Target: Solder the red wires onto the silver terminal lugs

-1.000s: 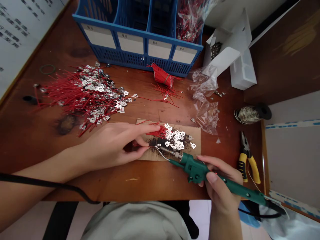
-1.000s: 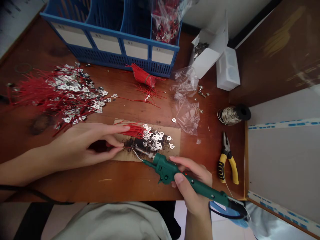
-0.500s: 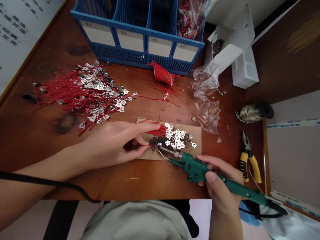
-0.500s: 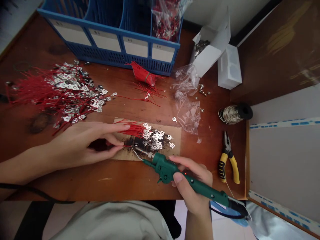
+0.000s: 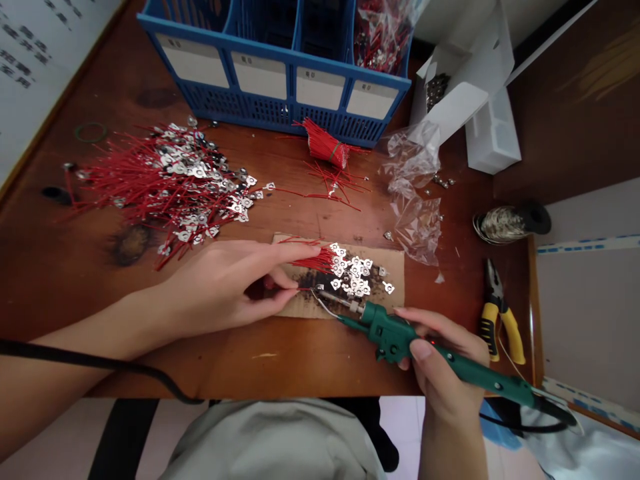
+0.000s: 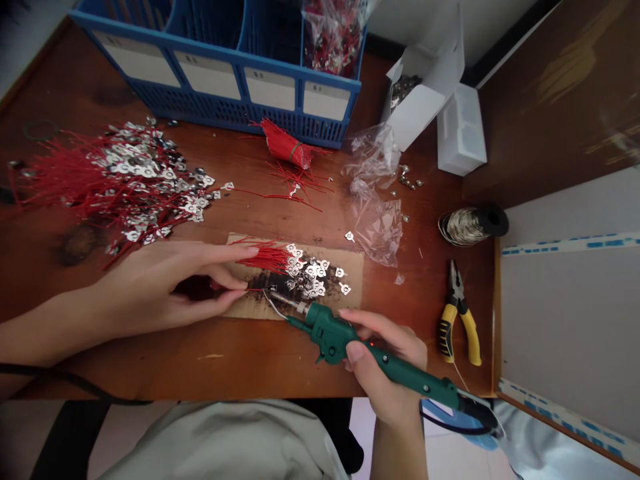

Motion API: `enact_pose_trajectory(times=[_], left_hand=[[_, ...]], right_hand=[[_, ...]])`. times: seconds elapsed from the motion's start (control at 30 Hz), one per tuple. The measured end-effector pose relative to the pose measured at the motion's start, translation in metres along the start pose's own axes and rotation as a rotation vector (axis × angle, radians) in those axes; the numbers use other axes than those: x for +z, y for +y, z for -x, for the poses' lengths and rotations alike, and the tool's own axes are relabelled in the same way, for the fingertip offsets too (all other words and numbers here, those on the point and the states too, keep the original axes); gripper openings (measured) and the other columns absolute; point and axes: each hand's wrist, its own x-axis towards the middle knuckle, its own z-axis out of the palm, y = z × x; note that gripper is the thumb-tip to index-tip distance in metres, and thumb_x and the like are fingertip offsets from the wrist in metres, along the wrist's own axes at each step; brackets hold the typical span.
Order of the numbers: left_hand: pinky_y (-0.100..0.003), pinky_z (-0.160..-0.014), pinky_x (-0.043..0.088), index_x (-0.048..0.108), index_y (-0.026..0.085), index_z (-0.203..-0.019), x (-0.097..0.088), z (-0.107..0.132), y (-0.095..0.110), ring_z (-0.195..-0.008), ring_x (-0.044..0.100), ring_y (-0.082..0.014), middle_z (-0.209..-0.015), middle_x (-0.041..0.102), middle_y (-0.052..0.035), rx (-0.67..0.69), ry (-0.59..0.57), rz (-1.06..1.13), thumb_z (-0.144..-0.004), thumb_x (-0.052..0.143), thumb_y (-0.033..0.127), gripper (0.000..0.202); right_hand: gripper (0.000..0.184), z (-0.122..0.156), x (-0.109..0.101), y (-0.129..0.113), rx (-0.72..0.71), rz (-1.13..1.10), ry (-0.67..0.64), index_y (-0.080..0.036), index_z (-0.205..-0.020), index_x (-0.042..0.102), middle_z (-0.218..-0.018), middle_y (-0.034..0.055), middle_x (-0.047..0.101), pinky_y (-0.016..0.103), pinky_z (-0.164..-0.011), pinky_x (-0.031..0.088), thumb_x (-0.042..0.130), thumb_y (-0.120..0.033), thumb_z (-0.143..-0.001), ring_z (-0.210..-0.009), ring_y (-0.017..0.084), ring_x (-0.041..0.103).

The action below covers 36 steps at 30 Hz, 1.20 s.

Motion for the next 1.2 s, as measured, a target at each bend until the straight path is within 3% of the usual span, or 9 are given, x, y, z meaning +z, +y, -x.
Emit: enact_pose_trajectory(times=[0.2, 0.53, 0.73, 1.2], left_hand=[[-0.016, -0.092, 0.057, 0.055, 0.033, -0.160, 0.0022, -0.0010, -0.0011, -0.091, 0.079, -0.0057, -0.100, 0.081, 0.0154, -0.014, 0.007, -0.035, -0.117, 0.056, 0.032, 0.043], [-0.018, -0.096, 0.058, 0.055, 0.029, -0.161, 0.0033, -0.0002, -0.0011, -0.099, 0.079, -0.0074, -0.101, 0.081, 0.0139, 0.008, 0.018, -0.016, -0.118, 0.057, 0.032, 0.044], [-0.011, -0.090, 0.056, 0.055, 0.028, -0.160, 0.0026, -0.0017, 0.0005, -0.088, 0.077, -0.0017, -0.100, 0.081, 0.0145, 0.022, 0.039, 0.004, -0.117, 0.058, 0.031, 0.043], [-0.016, -0.091, 0.058, 0.055, 0.030, -0.160, 0.0044, -0.0016, -0.0012, -0.088, 0.079, -0.0046, -0.100, 0.082, 0.0149, 0.011, 0.032, -0.029, -0.119, 0.056, 0.035, 0.041]], right_hand=[[0.025, 0.0010, -0.0013, 0.0014, 0.009, -0.002, -0.003, -0.031, -0.124, 0.088, -0.071, -0.0009, 0.070, 0.019, -0.044, 0.051, 0.080, -0.033, -0.101, -0.047, 0.014, 0.066], [0.025, 0.0004, -0.0010, 0.0028, 0.004, -0.011, -0.004, -0.029, -0.125, 0.088, -0.071, -0.0002, 0.070, 0.019, -0.045, 0.051, 0.080, -0.032, -0.101, -0.048, 0.014, 0.066], [0.026, 0.0013, -0.0043, 0.0054, 0.018, -0.027, -0.017, -0.029, -0.127, 0.087, -0.072, -0.0002, 0.070, 0.020, -0.045, 0.052, 0.079, -0.031, -0.103, -0.047, 0.014, 0.066], [0.026, 0.0047, -0.0063, 0.0080, 0.050, -0.008, -0.007, -0.031, -0.129, 0.085, -0.074, -0.0004, 0.073, 0.020, -0.047, 0.053, 0.078, -0.034, -0.104, -0.050, 0.014, 0.067]])
